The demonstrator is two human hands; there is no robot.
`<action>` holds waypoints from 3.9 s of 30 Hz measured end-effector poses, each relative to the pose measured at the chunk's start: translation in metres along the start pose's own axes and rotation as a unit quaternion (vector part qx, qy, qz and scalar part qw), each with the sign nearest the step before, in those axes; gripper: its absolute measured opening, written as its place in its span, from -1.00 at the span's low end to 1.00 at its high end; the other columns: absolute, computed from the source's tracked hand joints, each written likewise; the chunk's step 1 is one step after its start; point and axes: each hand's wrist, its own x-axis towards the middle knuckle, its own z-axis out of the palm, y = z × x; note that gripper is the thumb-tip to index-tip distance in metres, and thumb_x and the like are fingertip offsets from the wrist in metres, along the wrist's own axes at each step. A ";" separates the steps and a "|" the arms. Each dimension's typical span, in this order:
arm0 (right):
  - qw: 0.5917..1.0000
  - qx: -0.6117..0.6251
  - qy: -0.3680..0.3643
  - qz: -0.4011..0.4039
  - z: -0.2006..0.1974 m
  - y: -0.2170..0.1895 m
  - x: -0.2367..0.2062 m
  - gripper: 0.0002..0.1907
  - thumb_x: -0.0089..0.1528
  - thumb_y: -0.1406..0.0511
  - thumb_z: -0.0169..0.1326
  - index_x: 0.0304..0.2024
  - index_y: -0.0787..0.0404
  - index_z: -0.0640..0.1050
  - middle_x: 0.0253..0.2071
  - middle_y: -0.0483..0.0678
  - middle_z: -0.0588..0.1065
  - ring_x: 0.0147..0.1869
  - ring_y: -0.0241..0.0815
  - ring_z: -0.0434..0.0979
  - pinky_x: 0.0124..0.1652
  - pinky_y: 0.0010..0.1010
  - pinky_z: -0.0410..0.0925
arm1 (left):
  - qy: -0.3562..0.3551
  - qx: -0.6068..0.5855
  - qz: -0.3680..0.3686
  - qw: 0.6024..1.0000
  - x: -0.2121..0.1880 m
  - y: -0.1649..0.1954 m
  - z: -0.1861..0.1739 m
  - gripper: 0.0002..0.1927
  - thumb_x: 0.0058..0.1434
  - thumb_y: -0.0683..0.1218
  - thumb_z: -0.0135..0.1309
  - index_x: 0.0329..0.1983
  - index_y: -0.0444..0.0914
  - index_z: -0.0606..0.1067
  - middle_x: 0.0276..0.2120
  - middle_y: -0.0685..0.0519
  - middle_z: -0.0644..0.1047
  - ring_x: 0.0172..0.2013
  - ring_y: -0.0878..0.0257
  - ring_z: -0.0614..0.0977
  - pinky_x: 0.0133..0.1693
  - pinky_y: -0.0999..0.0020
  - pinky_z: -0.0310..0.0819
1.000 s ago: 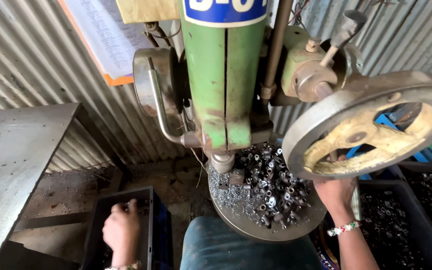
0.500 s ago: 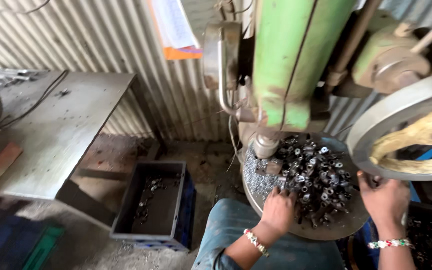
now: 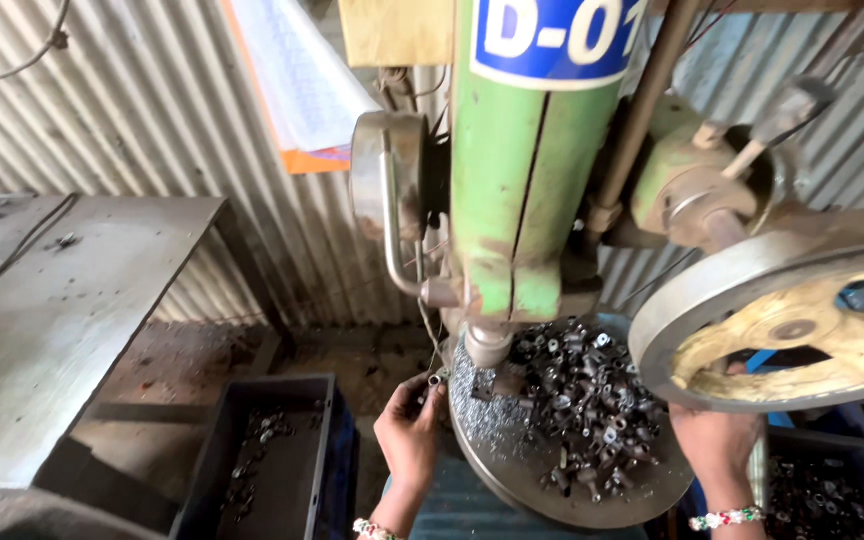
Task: The person operates a green drill press in a workshop, repeatedly placing small metal parts under the drill bit, lowering the wheel to drill, and then removing the parts. The person handles the parts one at a time and places them into a bin after drilling.
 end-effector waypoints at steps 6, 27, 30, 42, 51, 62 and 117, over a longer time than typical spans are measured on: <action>0.997 0.043 0.006 0.066 0.004 0.002 0.002 -0.34 0.07 0.20 0.31 0.11 0.35 0.39 -0.16 0.24 0.48 -0.04 0.33 0.51 -0.03 0.09 0.36 | -0.082 0.135 0.068 0.985 0.013 0.001 0.018 -0.72 0.11 -0.15 0.33 -0.12 -0.34 0.65 -0.37 0.04 0.69 -0.41 0.42 0.61 -0.27 0.47 0.55; 0.998 0.008 -0.057 -0.041 0.087 -0.033 0.158 -0.40 0.16 -0.03 0.15 -0.03 0.34 0.56 0.04 0.31 0.54 0.19 0.30 0.48 0.23 0.00 0.32 | -0.153 -0.064 -0.063 0.984 0.061 -0.048 0.027 -0.86 0.23 -0.23 0.22 -0.23 -0.46 0.64 -0.46 0.02 0.65 -0.42 0.36 0.60 -0.30 0.42 0.55; 0.995 -0.050 -0.077 -0.030 0.091 -0.040 0.178 -0.36 0.23 -0.07 0.12 -0.01 0.38 0.59 0.03 0.29 0.56 0.18 0.28 0.49 0.20 0.02 0.29 | -0.152 -0.074 -0.058 0.984 0.062 -0.045 0.027 -0.87 0.23 -0.24 0.21 -0.23 -0.45 0.62 -0.46 0.03 0.64 -0.42 0.35 0.59 -0.30 0.41 0.55; 0.996 -0.012 -0.092 0.014 -0.010 0.008 0.005 -0.61 0.08 0.10 0.30 -0.13 0.16 0.63 -0.06 0.08 0.52 0.05 0.06 0.57 0.04 -0.13 0.44 | -0.044 0.089 -0.010 0.995 0.072 -0.017 -0.009 -0.75 0.37 -0.05 0.12 -0.19 -0.39 0.55 -0.43 0.00 0.62 -0.40 0.35 0.51 -0.31 0.38 0.45; 0.978 0.041 -0.148 0.141 -0.005 0.007 0.000 -0.24 0.06 0.09 0.32 0.27 0.12 0.39 -0.11 0.17 0.57 -0.05 0.20 0.63 -0.03 -0.07 0.47 | -0.035 0.141 -0.100 0.984 0.056 -0.027 0.028 -0.65 0.29 0.04 0.17 -0.27 -0.39 0.59 -0.57 0.00 0.61 -0.56 0.27 0.61 -0.46 0.37 0.47; 0.986 0.126 -0.044 0.096 0.021 0.018 -0.010 -0.27 0.10 0.11 0.24 0.17 0.34 0.29 -0.16 0.18 0.50 -0.07 0.22 0.56 -0.06 0.03 0.45 | -0.209 -0.063 -0.247 0.944 0.078 -0.051 0.023 -0.74 0.27 -0.04 0.18 -0.34 -0.36 0.55 -0.52 -0.01 0.61 -0.56 0.24 0.61 -0.48 0.35 0.49; 0.993 0.108 -0.019 0.052 0.009 0.005 -0.002 0.01 0.03 0.25 0.32 0.39 0.38 0.09 0.01 0.35 0.47 0.05 0.34 0.50 0.02 0.10 0.37 | 0.145 0.592 -0.201 0.767 0.099 -0.020 -0.176 -0.32 0.41 0.41 -0.05 -0.08 -0.28 0.63 -0.15 -0.22 0.67 -0.12 -0.16 0.68 -0.11 -0.01 0.57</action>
